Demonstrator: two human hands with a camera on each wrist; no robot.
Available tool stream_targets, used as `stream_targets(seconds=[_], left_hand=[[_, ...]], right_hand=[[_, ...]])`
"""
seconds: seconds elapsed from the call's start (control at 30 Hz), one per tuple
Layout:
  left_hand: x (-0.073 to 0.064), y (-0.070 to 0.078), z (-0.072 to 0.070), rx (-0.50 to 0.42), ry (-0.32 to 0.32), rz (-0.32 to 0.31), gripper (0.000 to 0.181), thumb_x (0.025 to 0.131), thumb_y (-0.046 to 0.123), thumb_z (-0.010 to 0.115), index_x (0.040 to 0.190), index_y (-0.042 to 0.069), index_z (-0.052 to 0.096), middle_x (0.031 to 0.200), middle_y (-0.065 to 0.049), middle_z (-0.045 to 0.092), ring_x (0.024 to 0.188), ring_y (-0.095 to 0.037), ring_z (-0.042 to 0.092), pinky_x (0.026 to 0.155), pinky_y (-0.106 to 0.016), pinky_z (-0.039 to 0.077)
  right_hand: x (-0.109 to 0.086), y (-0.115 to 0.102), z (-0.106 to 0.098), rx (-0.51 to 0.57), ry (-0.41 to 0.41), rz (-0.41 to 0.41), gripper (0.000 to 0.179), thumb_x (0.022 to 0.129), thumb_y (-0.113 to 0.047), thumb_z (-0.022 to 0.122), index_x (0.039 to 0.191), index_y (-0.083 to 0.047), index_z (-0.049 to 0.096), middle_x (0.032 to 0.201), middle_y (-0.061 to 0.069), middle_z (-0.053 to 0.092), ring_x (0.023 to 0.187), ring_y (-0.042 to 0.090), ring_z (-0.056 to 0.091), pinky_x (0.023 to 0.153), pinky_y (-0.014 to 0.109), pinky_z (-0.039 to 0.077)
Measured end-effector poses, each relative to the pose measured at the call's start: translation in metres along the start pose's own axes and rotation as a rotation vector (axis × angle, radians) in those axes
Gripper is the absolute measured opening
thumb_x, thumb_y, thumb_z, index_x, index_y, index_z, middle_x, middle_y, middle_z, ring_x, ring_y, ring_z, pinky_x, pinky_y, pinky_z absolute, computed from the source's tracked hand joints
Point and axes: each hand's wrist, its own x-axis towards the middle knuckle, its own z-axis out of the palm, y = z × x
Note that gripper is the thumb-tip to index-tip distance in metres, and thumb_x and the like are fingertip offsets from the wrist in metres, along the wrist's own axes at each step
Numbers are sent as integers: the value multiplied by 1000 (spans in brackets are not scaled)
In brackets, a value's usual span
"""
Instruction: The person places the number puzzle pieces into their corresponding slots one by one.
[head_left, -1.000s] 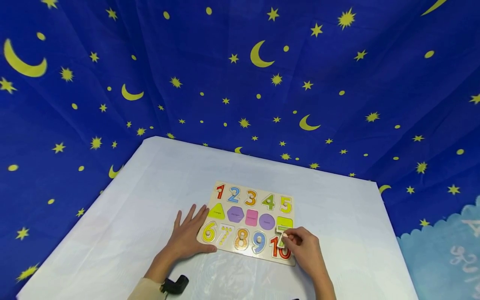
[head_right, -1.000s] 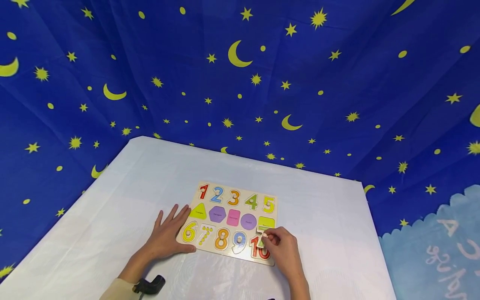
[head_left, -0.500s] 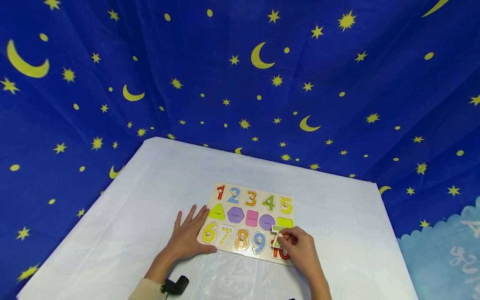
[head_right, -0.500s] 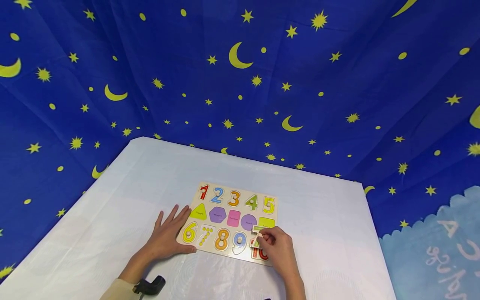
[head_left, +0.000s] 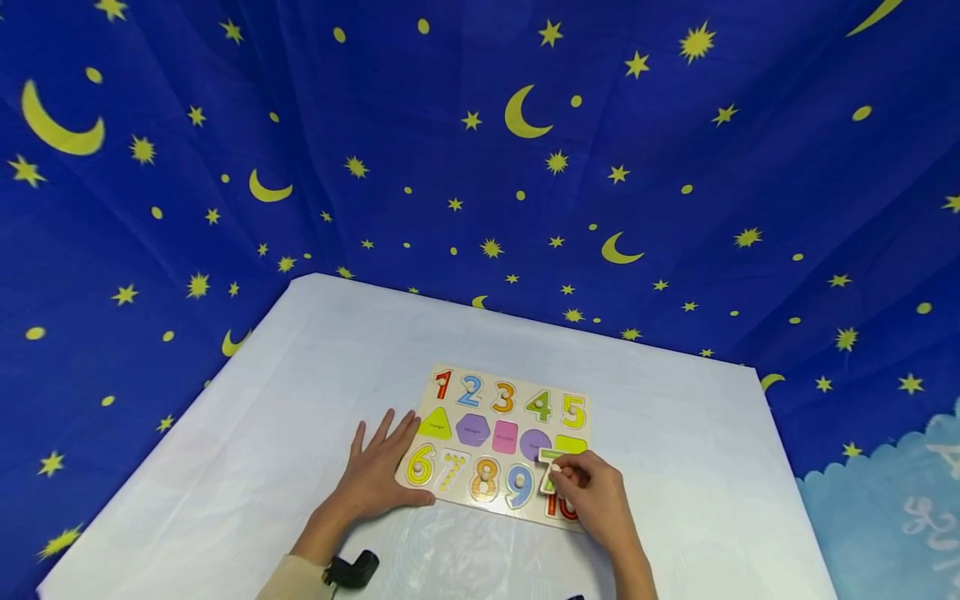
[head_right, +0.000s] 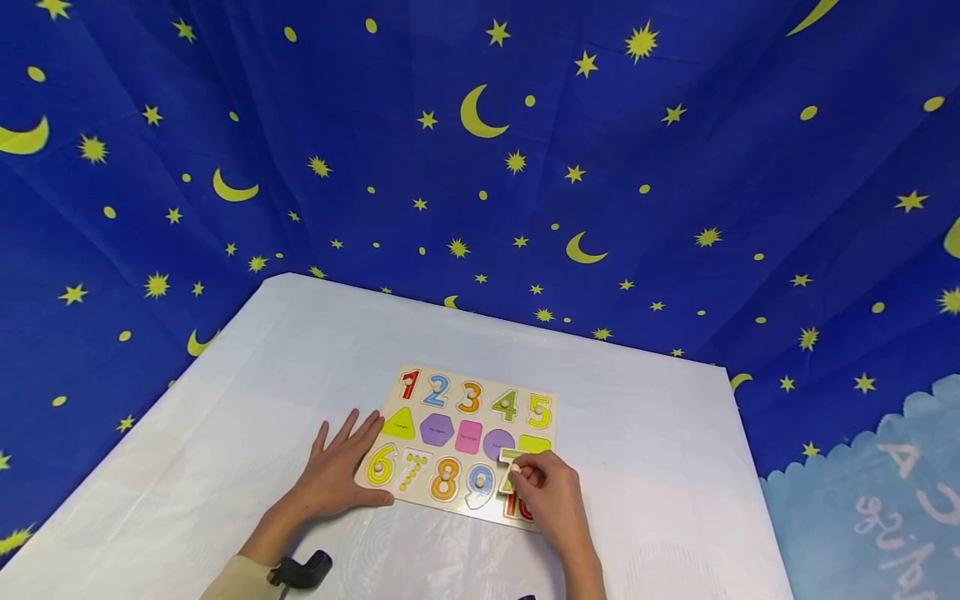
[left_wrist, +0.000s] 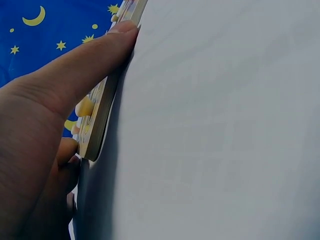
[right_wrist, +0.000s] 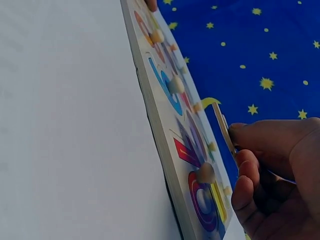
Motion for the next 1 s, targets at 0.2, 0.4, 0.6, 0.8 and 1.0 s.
stream_targets(seconds=[0.2, 0.4, 0.6, 0.8, 1.0], left_hand=[[-1, 0, 0, 6, -2, -8, 125, 56, 78, 70, 153, 12, 25, 158, -3, 22, 145, -30, 6, 109, -59, -7], [0, 0, 0, 9, -4, -10, 126, 56, 79, 69, 153, 12, 25, 157, -3, 22, 145, -30, 6, 109, -59, -7], [1, -1, 2, 17, -3, 0, 126, 56, 81, 67, 153, 13, 25, 158, -2, 22, 145, -30, 6, 109, -59, -7], [1, -2, 2, 15, -4, -5, 126, 56, 81, 68, 153, 13, 25, 158, -2, 22, 145, -29, 5, 109, -59, -7], [1, -1, 2, 22, -8, -5, 126, 56, 80, 68, 153, 13, 25, 158, -2, 21, 145, -29, 5, 110, -59, -7]], right_hand=[[1, -3, 4, 0, -14, -10, 13, 78, -14, 80, 88, -19, 73, 75, -7, 58, 67, 12, 53, 56, 24, 45], [2, -7, 7, 7, -8, -40, 13, 78, -15, 80, 88, -20, 73, 75, -8, 59, 67, 12, 54, 57, 24, 46], [1, -11, 12, 5, -32, -22, 14, 78, -16, 80, 89, -20, 72, 75, -8, 59, 69, 12, 54, 58, 24, 46], [3, -14, 16, 8, -33, -44, 14, 78, -15, 80, 88, -21, 72, 74, -9, 59, 67, 11, 54, 57, 23, 46], [4, -17, 19, 22, -31, -101, 15, 77, -12, 81, 87, -20, 72, 73, -9, 58, 65, 11, 53, 55, 23, 45]])
